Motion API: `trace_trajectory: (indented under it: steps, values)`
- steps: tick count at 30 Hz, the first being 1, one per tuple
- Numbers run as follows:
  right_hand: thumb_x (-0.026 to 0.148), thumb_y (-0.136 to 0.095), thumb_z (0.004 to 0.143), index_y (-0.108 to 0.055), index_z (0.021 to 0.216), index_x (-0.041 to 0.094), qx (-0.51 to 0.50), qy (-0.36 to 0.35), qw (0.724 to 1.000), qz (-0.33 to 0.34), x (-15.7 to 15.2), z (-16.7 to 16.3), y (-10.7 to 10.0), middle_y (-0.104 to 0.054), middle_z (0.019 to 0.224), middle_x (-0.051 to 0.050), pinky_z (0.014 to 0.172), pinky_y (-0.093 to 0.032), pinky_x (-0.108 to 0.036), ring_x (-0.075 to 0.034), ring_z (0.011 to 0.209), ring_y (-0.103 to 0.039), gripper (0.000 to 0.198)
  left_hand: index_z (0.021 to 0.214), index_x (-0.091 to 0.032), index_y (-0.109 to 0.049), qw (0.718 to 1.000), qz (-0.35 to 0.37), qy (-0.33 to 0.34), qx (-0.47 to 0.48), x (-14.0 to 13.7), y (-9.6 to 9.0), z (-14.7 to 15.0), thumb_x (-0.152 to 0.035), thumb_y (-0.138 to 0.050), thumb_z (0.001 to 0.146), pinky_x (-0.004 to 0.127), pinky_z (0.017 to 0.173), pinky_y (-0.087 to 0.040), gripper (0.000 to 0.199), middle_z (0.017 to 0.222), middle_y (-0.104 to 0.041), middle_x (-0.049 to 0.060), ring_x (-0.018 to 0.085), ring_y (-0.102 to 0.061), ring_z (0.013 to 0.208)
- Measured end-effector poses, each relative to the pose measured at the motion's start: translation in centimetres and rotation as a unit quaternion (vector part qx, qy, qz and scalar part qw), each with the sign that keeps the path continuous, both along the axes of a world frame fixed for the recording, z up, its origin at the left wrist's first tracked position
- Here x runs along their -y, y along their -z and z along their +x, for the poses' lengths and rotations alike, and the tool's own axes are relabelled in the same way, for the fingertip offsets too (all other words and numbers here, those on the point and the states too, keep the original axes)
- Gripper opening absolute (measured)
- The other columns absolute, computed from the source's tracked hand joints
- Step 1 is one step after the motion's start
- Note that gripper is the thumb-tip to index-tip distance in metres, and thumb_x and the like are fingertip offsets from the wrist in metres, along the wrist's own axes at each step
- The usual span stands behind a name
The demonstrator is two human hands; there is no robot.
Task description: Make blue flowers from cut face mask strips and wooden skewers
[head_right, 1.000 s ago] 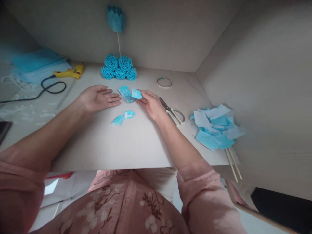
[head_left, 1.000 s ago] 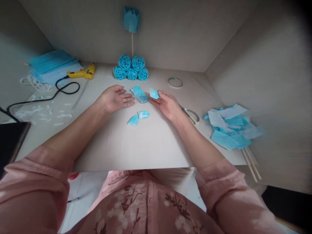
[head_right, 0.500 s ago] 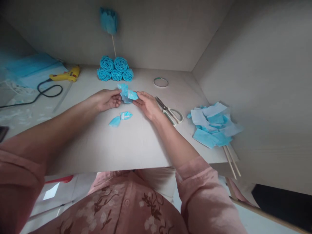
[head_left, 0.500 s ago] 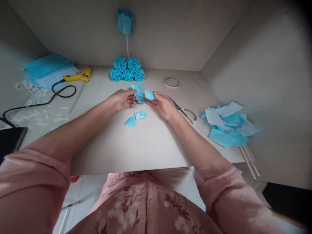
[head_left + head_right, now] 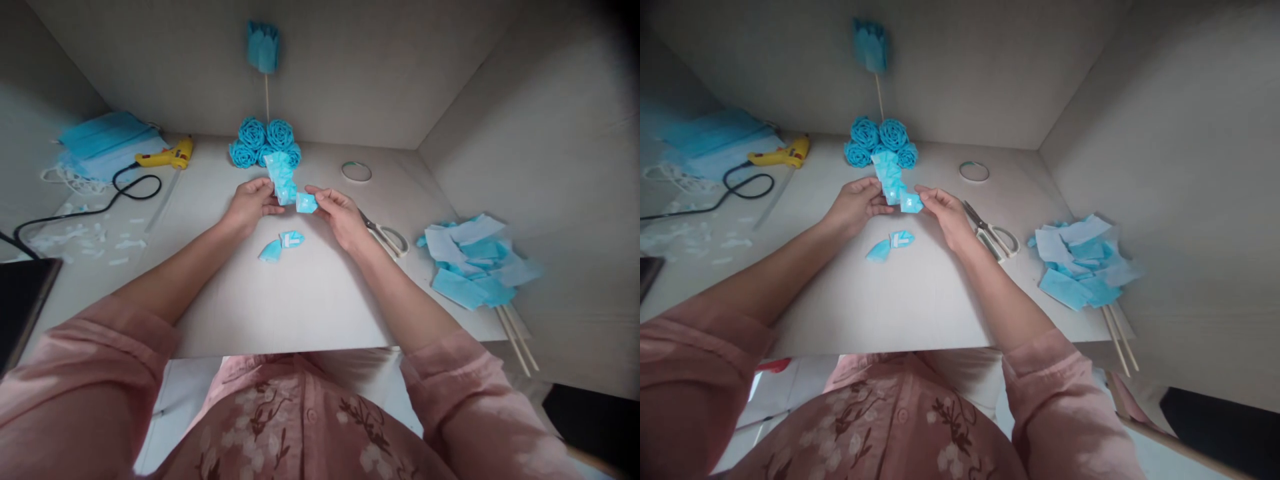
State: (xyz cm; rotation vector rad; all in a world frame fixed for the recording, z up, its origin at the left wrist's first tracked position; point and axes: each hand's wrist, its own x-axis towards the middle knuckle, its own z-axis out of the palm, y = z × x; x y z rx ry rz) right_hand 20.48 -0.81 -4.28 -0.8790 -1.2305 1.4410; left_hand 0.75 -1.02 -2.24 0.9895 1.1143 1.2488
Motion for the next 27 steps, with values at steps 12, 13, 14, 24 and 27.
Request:
trace_trajectory:
  steps: [12,13,14,24,27]
  values:
    - [0.058,-0.083,0.071,-0.073,0.076,0.025,0.082,0.043,0.993,0.079,0.4,-0.5,0.0,-0.071,0.129,-0.004,0.116,-0.04,-0.04,-0.024,0.132,-0.059,0.035,0.087,-0.016,-0.063,0.999,0.015,0.025,0.025,0.6,-0.1,0.7,-0.031,-0.065,0.096,0.032,0.08,-0.06,0.017,0.081,-0.072,0.004,0.015,-0.07,0.076]
    - [0.057,-0.083,0.071,-0.073,0.077,0.025,0.077,0.044,0.993,0.076,0.4,-0.5,0.0,-0.071,0.128,-0.004,0.116,-0.04,-0.039,-0.023,0.131,-0.059,0.034,0.087,-0.016,-0.063,0.999,0.015,0.028,0.029,0.7,-0.2,0.8,-0.03,-0.064,0.096,0.032,0.08,-0.06,0.017,0.082,-0.072,0.004,0.015,-0.07,0.076]
    - [0.056,-0.083,0.072,-0.073,0.077,0.025,0.072,0.042,0.994,0.073,0.4,-0.5,0.0,-0.072,0.127,-0.004,0.116,-0.04,-0.039,-0.023,0.13,-0.06,0.033,0.087,-0.016,-0.063,0.999,0.015,0.029,0.031,0.8,-0.2,0.8,-0.03,-0.064,0.096,0.032,0.08,-0.06,0.017,0.081,-0.072,0.004,0.015,-0.07,0.075]
    - [0.054,-0.084,0.071,-0.073,0.076,0.025,0.051,0.034,0.996,0.061,0.5,-0.7,0.0,-0.077,0.113,-0.002,0.111,-0.046,-0.037,-0.021,0.116,-0.067,0.031,0.087,-0.016,-0.063,0.998,0.021,0.038,0.041,0.9,0.1,1.1,-0.031,-0.065,0.097,0.03,0.08,-0.06,0.018,0.086,-0.074,0.004,0.015,-0.071,0.08]
    - [0.052,-0.085,0.071,-0.073,0.076,0.025,0.043,0.037,0.996,0.063,0.5,-0.7,0.0,-0.077,0.108,-0.001,0.109,-0.046,-0.035,-0.019,0.11,-0.068,0.03,0.086,-0.016,-0.063,0.997,0.026,0.044,0.055,0.9,0.3,1.1,-0.031,-0.067,0.096,0.028,0.078,-0.06,0.018,0.084,-0.073,0.003,0.013,-0.07,0.075]
